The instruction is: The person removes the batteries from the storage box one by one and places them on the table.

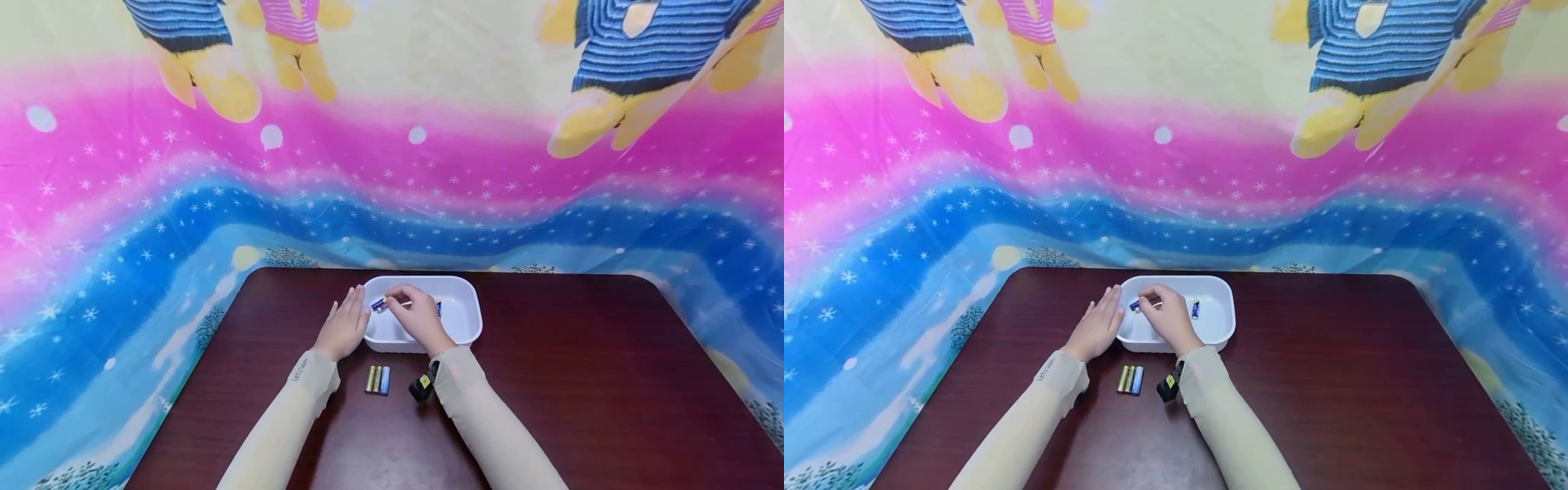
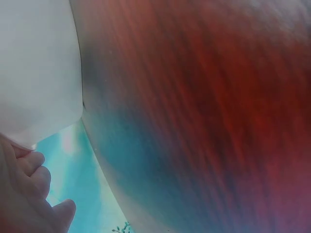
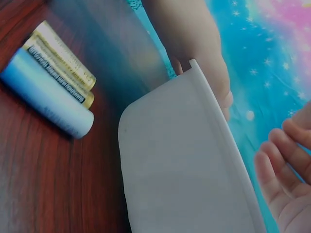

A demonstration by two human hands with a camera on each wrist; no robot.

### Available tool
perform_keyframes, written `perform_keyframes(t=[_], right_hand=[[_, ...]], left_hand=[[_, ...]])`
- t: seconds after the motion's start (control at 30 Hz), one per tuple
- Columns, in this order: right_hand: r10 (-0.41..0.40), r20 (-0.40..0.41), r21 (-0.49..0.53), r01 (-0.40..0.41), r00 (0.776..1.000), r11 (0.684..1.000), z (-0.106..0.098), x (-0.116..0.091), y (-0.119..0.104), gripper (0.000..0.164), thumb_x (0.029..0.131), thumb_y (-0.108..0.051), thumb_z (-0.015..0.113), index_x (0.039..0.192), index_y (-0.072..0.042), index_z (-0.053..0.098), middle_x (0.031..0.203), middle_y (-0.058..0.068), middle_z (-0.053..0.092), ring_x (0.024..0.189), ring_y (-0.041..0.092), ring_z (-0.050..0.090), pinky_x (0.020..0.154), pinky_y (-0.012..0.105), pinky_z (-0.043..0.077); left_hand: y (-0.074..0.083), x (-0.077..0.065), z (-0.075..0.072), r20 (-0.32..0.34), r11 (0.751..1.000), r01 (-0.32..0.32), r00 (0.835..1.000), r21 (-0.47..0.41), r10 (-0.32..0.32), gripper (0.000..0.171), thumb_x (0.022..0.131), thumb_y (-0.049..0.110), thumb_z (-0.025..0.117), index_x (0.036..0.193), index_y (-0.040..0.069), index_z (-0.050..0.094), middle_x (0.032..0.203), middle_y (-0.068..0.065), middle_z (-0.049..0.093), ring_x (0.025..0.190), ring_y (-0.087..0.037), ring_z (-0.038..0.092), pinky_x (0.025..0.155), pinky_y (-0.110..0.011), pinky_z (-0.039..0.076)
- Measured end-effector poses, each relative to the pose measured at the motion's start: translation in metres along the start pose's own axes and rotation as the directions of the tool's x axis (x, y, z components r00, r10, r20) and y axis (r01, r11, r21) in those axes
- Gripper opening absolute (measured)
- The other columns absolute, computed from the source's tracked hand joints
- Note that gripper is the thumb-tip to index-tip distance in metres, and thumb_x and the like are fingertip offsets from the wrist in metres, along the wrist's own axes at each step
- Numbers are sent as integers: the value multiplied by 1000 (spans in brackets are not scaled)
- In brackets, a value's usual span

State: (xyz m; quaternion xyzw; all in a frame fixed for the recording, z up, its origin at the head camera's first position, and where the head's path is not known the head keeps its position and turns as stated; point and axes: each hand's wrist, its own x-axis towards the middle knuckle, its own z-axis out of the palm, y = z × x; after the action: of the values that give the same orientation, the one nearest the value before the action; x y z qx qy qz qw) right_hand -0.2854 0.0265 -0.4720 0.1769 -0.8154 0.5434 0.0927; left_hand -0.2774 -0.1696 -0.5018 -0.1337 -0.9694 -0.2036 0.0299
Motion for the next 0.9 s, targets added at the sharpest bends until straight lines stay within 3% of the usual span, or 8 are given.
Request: perform_keyframes(t=[0.33, 0.6, 0.9], right_hand=[[141, -29, 9, -140, 990, 990, 14, 23, 2, 20, 94, -11, 65, 110, -1, 73, 100, 10, 72, 97, 25, 68, 91, 40, 55], [273, -48, -4, -273, 961, 962, 26, 36, 4, 18, 93, -12, 70, 107, -2, 74, 99, 11, 72, 93, 24, 69, 85, 39, 57], [333, -15, -98, -333, 943, 938, 34, 42, 6, 32, 92, -13, 70, 121, 1, 72, 113, 18, 73, 105, 29, 69, 93, 43, 56]], left_hand=[[-1, 0, 1, -12, 1000, -4, 1000, -9, 4, 59, 112, 34, 31, 162, 5, 19, 168, -10, 21, 155, -24, 15, 123, -56, 17], [-2, 1, 2, -24, 1000, -12, 1000, -11, 11, 59, 112, 33, 32, 162, 4, 21, 167, -11, 22, 155, -26, 17, 122, -57, 18], [-1, 1, 1, -18, 1000, -14, 1000, -8, 14, 59, 112, 34, 31, 162, 4, 20, 167, -11, 22, 155, -25, 16, 123, -56, 18]])
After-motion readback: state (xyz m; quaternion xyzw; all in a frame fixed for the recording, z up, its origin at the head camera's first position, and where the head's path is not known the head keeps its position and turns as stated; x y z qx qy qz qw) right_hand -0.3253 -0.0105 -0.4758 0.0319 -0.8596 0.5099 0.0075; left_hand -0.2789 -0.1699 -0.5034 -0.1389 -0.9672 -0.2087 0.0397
